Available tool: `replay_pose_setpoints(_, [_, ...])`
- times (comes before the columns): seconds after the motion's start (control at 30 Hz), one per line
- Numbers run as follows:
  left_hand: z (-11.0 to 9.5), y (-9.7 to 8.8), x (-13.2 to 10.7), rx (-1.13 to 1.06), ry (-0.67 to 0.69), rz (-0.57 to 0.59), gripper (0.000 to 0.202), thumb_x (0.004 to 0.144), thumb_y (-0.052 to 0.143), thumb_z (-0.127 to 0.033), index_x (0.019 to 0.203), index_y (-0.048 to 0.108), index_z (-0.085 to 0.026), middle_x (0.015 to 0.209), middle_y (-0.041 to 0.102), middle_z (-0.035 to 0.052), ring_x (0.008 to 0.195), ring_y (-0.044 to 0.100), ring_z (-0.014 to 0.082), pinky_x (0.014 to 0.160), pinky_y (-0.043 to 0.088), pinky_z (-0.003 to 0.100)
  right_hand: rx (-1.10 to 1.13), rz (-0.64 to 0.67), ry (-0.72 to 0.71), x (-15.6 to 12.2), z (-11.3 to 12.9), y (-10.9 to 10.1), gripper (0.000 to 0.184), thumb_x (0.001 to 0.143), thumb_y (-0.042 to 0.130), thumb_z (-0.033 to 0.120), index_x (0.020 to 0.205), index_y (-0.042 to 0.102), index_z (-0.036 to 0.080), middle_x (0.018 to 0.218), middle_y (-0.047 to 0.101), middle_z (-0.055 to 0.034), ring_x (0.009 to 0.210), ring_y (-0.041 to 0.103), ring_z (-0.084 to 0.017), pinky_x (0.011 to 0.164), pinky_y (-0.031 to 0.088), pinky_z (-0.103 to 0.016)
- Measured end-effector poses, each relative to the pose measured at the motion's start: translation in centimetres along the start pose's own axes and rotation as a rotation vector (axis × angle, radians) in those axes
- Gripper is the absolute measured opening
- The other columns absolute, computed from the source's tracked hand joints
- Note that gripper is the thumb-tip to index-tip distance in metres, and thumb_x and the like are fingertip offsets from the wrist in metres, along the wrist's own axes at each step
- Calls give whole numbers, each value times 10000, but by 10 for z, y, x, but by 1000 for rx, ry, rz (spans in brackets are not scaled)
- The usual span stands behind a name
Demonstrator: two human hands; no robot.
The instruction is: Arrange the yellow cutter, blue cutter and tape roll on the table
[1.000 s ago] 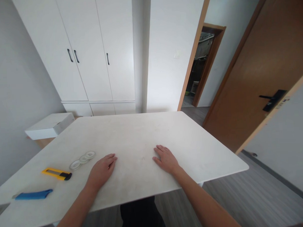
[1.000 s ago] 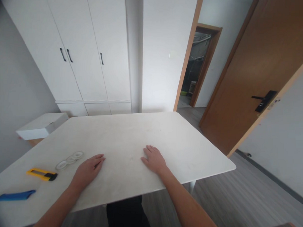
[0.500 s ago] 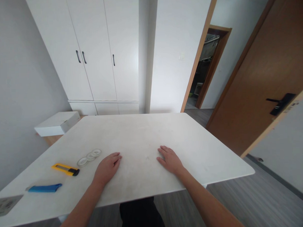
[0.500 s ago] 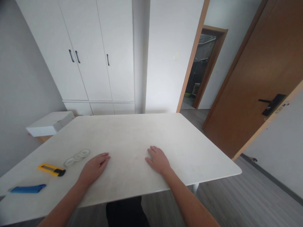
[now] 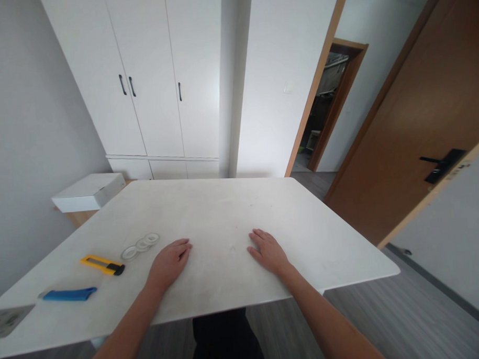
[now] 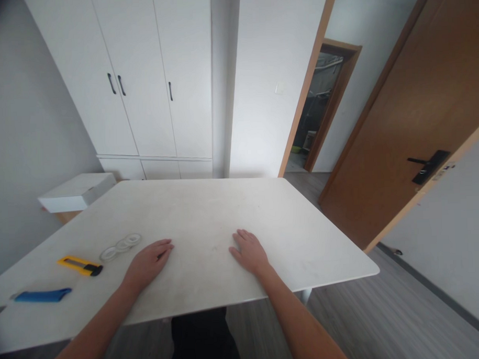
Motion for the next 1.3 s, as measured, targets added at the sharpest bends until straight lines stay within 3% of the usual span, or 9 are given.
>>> replay_pose_setpoints(1.3, [2, 0, 0, -15, -12, -15, 363, 901, 425, -391, 1022, 740, -257, 1200, 682, 19, 1120, 618, 214, 1036, 449, 381, 22, 19, 11, 0, -1, 1, 564, 944, 381, 489, 1396, 484, 168, 1474, 425, -117, 1371, 357, -245, 1140, 237, -419])
Point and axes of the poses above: each hand's wrist, its own x-axis towards the middle knuckle, its own y-axis out of the palm, z = x × y, the point moved 8 cm from there along x, towards the middle knuckle
